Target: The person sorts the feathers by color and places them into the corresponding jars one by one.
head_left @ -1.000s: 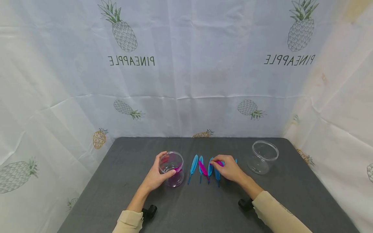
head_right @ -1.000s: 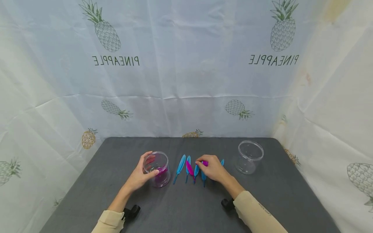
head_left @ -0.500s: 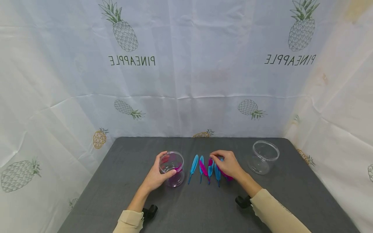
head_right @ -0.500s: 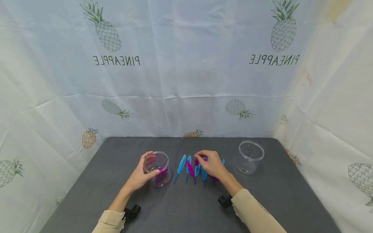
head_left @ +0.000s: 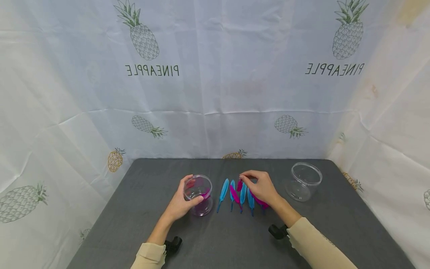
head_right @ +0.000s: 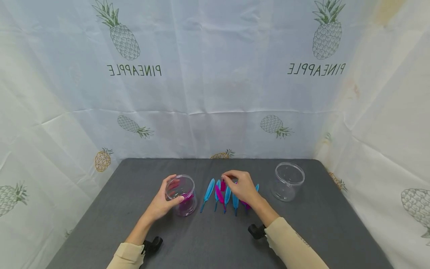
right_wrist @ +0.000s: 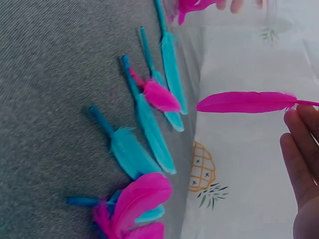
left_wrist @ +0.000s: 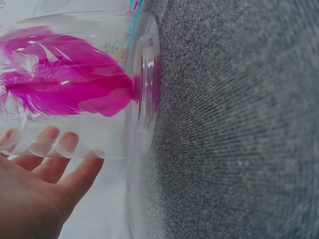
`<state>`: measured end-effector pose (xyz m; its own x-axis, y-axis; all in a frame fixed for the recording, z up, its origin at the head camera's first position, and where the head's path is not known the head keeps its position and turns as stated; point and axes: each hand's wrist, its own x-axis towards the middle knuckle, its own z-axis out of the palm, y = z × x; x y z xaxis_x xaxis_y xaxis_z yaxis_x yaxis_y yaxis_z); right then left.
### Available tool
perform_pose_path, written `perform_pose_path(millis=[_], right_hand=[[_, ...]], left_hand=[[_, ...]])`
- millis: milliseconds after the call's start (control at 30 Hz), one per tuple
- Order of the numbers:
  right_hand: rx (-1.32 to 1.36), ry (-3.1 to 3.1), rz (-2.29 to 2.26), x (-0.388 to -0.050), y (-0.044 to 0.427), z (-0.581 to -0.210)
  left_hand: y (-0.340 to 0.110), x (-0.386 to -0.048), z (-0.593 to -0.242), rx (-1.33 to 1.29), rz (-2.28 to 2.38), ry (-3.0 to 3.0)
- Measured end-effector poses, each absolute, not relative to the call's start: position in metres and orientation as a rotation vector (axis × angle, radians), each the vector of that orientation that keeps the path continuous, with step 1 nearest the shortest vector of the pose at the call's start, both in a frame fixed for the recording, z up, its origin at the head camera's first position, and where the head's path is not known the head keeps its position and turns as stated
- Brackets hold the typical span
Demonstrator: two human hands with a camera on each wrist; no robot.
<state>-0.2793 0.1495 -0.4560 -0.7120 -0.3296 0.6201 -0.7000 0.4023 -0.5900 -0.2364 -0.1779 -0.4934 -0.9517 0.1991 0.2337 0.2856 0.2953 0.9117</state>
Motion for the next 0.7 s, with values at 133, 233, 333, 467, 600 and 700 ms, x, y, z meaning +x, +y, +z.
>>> perform_pose_path(millis=[133,233,333,467,600,700], right_hand=[[0.88,-2.247,1.251,-0.279,0.147,-0.451],[0.879,-2.239,1.264,-0.279,0.144,-0.448],[0.886,-2.23,1.277,-0.278,0.141,-0.444],[0.898,-2.212,1.314,-0.276,0.137,-0.439],[0.889,-2.197,1.341,-0.274,0.132,-0.434],[0.882,-2.186,1.35,-0.273,0.128,-0.431]], left_hand=[[-0.177,-0.237,-0.494,-0.46,-1.759,-2.462],[-0.177,-0.236,-0.495,-0.459,-1.753,-2.461],[-0.178,-0.236,-0.494,-0.462,-1.754,-2.461],[-0.178,-0.236,-0.494,-0.458,-1.76,-2.459],[-0.177,-0.236,-0.494,-0.452,-1.76,-2.461],[-0.177,-0.236,-0.493,-0.453,-1.755,-2.469]])
